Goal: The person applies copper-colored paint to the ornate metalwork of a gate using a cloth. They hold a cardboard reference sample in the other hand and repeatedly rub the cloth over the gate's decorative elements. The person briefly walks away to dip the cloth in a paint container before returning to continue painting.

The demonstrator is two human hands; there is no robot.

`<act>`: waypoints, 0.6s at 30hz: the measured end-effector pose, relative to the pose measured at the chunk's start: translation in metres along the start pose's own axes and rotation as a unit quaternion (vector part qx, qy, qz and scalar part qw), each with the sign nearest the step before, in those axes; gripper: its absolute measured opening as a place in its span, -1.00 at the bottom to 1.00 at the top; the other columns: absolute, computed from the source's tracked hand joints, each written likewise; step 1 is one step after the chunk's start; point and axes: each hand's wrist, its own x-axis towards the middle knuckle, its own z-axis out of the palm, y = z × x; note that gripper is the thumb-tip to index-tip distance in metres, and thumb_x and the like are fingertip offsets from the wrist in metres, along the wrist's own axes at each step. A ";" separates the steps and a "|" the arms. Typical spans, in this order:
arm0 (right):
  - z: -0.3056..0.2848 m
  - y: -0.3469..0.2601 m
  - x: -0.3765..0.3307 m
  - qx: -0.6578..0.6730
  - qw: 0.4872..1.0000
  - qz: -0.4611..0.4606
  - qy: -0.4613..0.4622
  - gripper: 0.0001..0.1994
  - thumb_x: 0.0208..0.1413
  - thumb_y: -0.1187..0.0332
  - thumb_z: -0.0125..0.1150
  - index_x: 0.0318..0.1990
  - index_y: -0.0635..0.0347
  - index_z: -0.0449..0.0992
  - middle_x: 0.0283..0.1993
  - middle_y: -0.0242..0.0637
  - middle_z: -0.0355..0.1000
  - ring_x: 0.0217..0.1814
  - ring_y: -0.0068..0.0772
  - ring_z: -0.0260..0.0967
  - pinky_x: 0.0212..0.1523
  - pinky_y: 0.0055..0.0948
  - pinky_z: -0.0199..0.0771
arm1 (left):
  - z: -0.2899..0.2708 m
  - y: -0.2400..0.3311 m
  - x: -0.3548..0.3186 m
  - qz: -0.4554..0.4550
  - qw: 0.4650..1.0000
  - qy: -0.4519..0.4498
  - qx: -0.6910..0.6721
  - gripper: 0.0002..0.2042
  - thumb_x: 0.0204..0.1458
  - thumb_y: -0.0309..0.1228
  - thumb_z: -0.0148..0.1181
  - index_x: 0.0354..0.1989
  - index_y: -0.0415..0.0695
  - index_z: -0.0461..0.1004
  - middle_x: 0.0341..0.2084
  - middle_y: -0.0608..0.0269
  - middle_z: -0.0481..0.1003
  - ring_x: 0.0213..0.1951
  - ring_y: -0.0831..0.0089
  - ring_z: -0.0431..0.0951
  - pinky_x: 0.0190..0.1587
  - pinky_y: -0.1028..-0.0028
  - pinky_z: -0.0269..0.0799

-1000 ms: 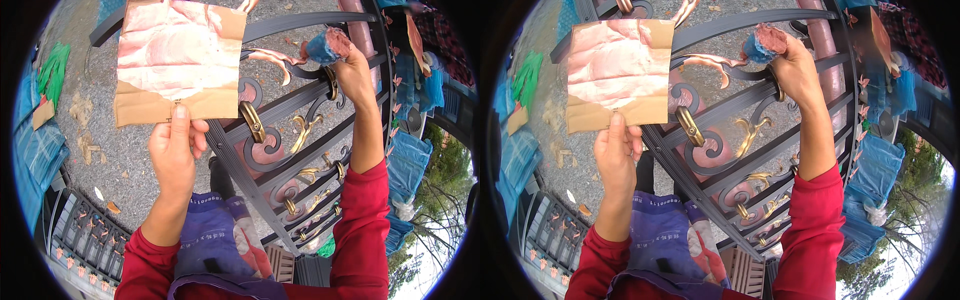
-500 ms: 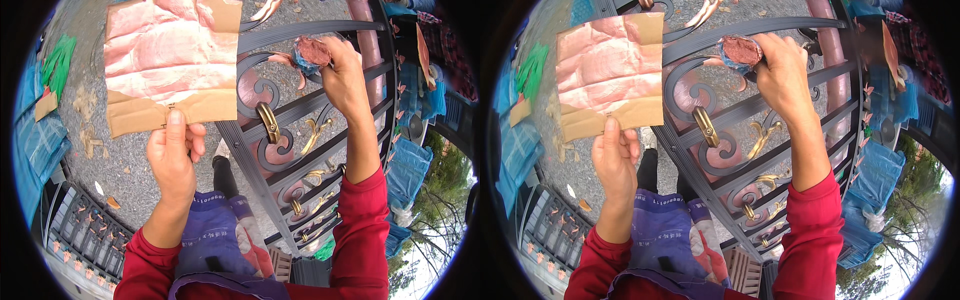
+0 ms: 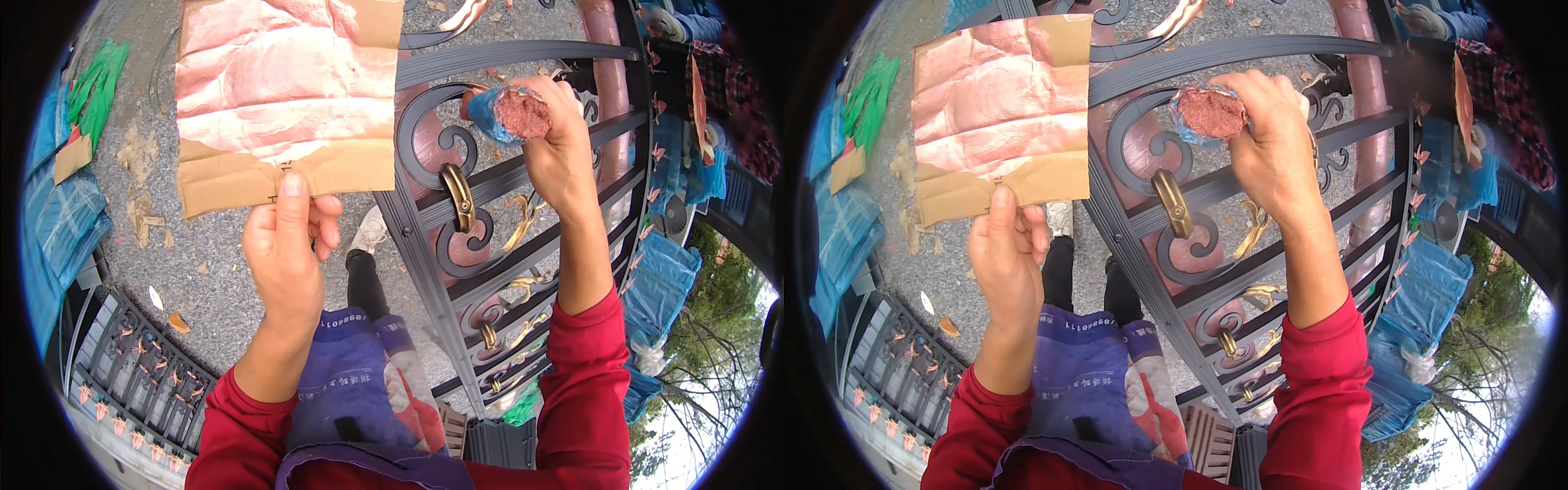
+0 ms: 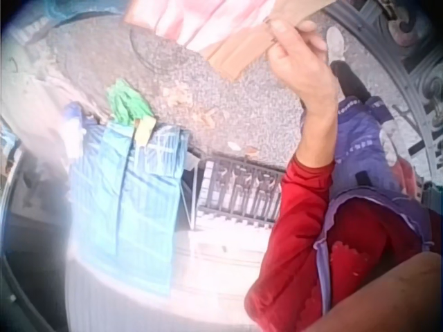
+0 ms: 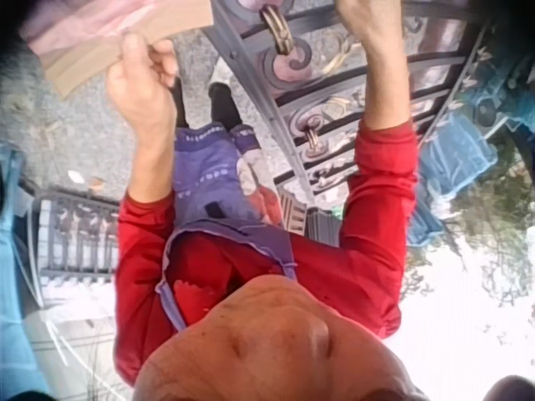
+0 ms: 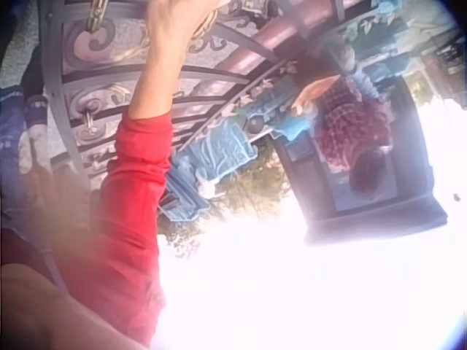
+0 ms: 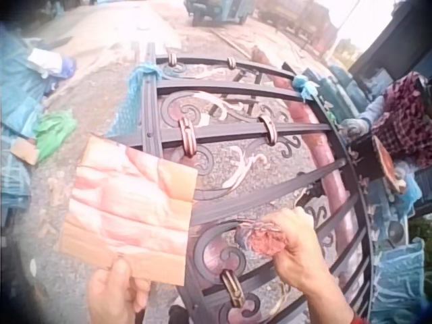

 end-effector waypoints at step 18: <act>0.006 0.005 -0.012 0.098 0.989 0.091 0.057 -0.66 -0.20 0.62 0.06 -0.18 0.20 0.49 -0.32 -0.26 0.44 -0.25 -0.20 0.26 -0.16 -0.32 0.23 | 0.001 -0.005 -0.001 -0.007 1.000 0.001 -0.001 -0.61 0.25 -0.16 -0.06 -0.50 -0.21 0.44 -0.64 0.32 0.44 -0.66 0.69 0.31 -0.62 0.68 0.15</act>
